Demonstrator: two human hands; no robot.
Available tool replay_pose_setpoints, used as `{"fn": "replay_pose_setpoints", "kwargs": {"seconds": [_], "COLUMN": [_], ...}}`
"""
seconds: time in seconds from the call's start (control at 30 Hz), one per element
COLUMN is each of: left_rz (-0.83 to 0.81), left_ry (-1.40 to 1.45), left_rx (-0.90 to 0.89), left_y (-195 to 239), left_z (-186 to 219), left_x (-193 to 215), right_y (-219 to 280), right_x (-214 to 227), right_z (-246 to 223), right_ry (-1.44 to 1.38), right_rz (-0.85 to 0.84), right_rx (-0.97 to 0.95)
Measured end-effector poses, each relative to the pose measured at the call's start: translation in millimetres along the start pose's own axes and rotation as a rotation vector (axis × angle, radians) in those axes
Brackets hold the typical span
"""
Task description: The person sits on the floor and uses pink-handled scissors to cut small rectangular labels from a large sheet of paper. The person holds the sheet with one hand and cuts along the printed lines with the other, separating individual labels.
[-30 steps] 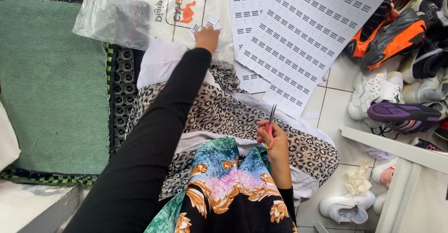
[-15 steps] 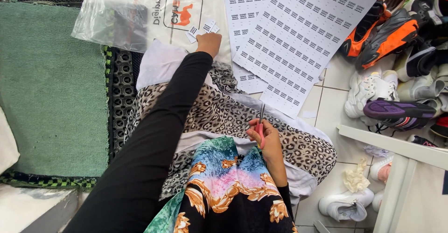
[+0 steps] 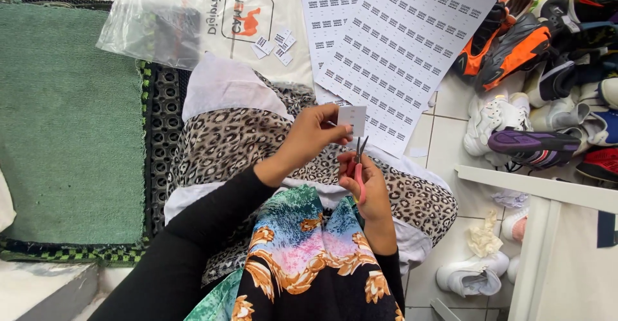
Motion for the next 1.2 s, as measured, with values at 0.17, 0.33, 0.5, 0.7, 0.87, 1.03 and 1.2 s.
{"fn": "replay_pose_setpoints", "kwargs": {"seconds": [0.17,0.33,0.5,0.7,0.87,1.03,1.2], "left_rz": [0.001,-0.022,-0.033,-0.038,-0.042,-0.042,-0.048], "left_ry": [0.045,0.033,0.028,0.01,0.015,0.024,0.012], "left_rx": [0.008,0.007,-0.015,-0.042,-0.03,-0.034,-0.056], "left_y": [23,40,47,49,48,50,52], "left_z": [-14,-17,-21,-18,-24,-19,-13], "left_x": [-5,-15,-20,-21,-22,-24,-25], "right_y": [20,29,34,32,35,35,35], "right_x": [7,8,15,30,26,27,28], "right_z": [-14,-26,-30,-19,-25,-21,-17], "right_ry": [-0.015,-0.006,-0.052,-0.066,-0.093,-0.121,-0.164], "right_rz": [-0.057,-0.069,-0.096,-0.129,-0.116,-0.103,-0.085], "right_rx": [-0.01,0.0,0.046,0.058,0.046,0.038,0.026]}}
Point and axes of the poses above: each hand's wrist, its own y-axis away from the middle knuckle, its own x-axis out of the back of the hand, z = x × y, the point moved 1 cm from there along -y, towards the middle knuckle, and after that the axes turned 12 degrees about z, right-handed, at the moved point
